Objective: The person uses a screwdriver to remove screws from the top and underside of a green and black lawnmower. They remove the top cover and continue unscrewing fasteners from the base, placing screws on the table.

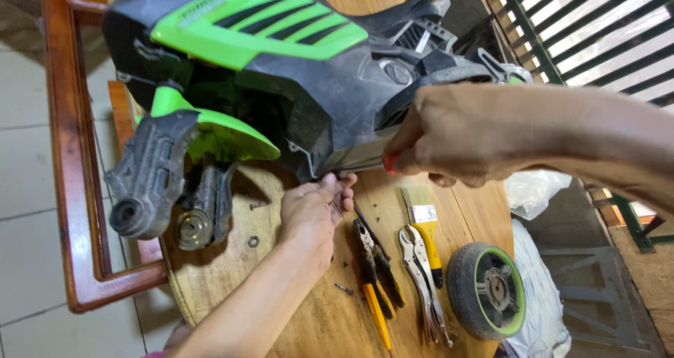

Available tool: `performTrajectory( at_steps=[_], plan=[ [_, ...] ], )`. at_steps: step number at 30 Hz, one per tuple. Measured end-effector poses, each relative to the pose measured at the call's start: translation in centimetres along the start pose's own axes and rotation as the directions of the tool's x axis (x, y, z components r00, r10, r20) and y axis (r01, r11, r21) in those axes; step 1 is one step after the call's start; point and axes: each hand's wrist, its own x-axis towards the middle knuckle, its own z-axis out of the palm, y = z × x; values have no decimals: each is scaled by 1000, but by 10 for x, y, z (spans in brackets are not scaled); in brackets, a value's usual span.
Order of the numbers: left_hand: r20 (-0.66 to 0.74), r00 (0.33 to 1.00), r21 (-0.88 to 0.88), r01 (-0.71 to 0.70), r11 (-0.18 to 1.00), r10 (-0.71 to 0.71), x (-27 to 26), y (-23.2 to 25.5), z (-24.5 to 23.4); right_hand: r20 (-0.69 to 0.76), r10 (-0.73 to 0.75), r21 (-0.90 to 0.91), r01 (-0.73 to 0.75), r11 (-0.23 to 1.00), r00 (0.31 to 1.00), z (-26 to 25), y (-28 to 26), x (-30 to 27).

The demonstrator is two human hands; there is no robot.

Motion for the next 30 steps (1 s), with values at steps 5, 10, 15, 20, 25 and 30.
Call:
performTrajectory(
  at_steps=[5, 10, 15, 20, 25, 30],
  plan=[
    [-221, 974, 50, 66, 997, -53, -11, 2, 14, -48, -196, -423, 158, 892, 979, -6, -9, 3],
    [-216, 976, 126, -6, 992, 33, -22, 9, 20, -64, -145, -343, 115, 932, 987, -13, -16, 0],
    [-179, 981, 191, -37, 981, 71, -19, 8, 18, -45, -31, -414, 10, 910, 998, -12, -26, -7],
    [-173, 982, 235, -33, 971, 76, -11, 1, 16, -198, -266, -619, 90, 780, 944, -5, -17, -9],
    [-181, 980, 191, -52, 980, 87, -6, -10, 11, -132, -191, -614, 71, 786, 973, 7, -13, -5],
    [-151, 984, 219, -57, 974, 92, -3, -7, 12, -228, -410, -717, 132, 684, 883, 26, -10, -7]
  ],
)
